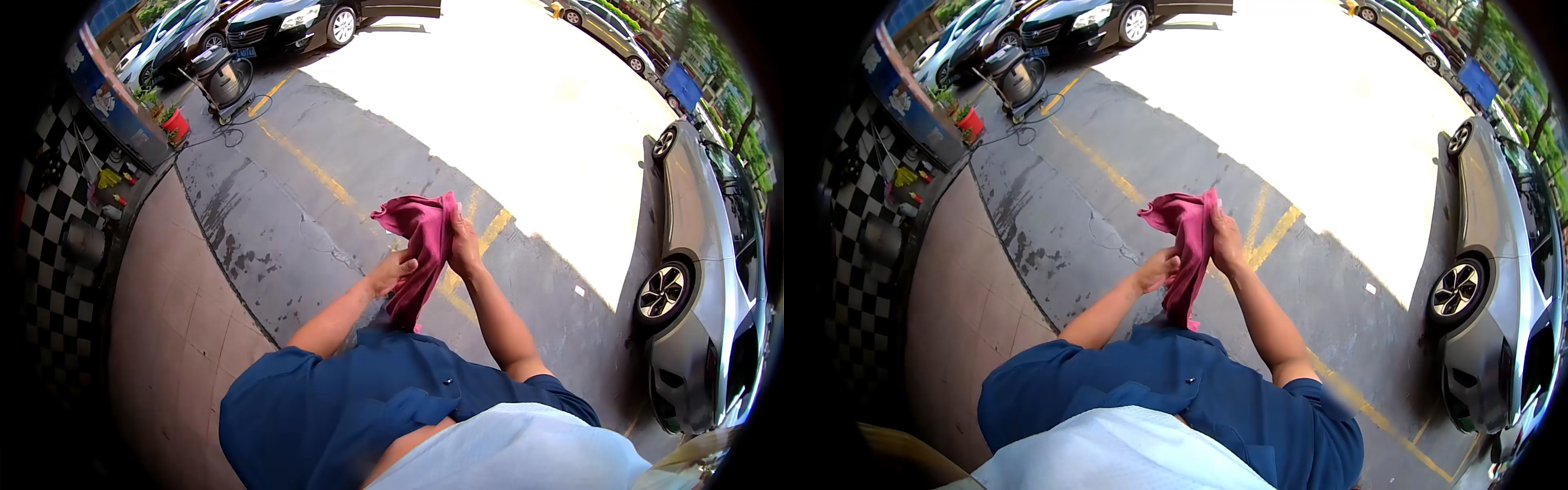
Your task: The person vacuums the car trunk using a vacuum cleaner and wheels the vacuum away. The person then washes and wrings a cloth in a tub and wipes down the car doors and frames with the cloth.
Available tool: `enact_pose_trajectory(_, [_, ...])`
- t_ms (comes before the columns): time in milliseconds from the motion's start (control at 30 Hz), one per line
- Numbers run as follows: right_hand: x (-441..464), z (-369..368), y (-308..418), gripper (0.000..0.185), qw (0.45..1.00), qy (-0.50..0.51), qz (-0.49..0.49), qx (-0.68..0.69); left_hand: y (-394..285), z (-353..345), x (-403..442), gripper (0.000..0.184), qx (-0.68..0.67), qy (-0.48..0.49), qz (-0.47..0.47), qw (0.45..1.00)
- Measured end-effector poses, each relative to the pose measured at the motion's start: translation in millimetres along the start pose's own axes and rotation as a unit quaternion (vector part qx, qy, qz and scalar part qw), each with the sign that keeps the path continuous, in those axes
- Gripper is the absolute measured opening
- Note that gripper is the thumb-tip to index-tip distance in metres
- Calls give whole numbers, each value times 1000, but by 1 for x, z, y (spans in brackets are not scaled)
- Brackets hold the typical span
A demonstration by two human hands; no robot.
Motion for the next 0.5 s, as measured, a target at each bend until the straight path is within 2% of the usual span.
enact_pose_trajectory(33, [42, 19, 3, 50, 999, -9, -5, 31, 8, 4, 35, 84, -22, 33, 18, 999])
enact_pose_trajectory(100, [119, 66, 12, 46, 993, -41, 32, 107, 6, 35, 122, 68, 76, 35, -45, 995])
enact_pose_trajectory(167, [188, 131, 14, 41, 988, -1, 39, 152, 13, 81, 191, 56, 64, 26, -3, 998])
enact_pose_trajectory(233, [243, 157, 36, 36, 977, -156, 36, 139, -30, 115, 285, 47, 63, 32, 11, 997])
enact_pose_trajectory(267, [267, 173, 46, 47, 972, -191, 47, 130, -48, 127, 314, 44, 59, 36, 31, 997])
enact_pose_trajectory(300, [283, 173, 69, 57, 980, -178, 41, 85, -74, 142, 350, 41, 64, 40, 43, 996])
enact_pose_trajectory(333, [307, 169, 98, 62, 985, -146, 34, 88, -105, 146, 382, 44, 87, 71, -26, 993])
enact_pose_trajectory(367, [337, 196, 108, 65, 989, -121, 48, 63, -115, 171, 424, 48, 21, 96, -21, 995])
enact_pose_trajectory(433, [400, 235, 120, 63, 996, -70, 37, 34, -119, 214, 499, 58, -127, 138, -1, 982])
enact_pose_trajectory(467, [437, 259, 107, 61, 997, -59, -5, 50, -117, 216, 533, 72, -102, 123, 27, 987])
enact_pose_trajectory(500, [479, 282, 91, 59, 996, -45, -47, 66, -95, 230, 572, 72, -96, 94, 74, 988])
Point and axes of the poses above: each hand's wrist, its own x-axis towards the middle knuckle, its own z-axis out of the back of the hand, y = z × x, the point moved 1 cm from there along x, towards the middle knuckle, and after that the axes turned 4 degrees about x, right-handed, at the moved point
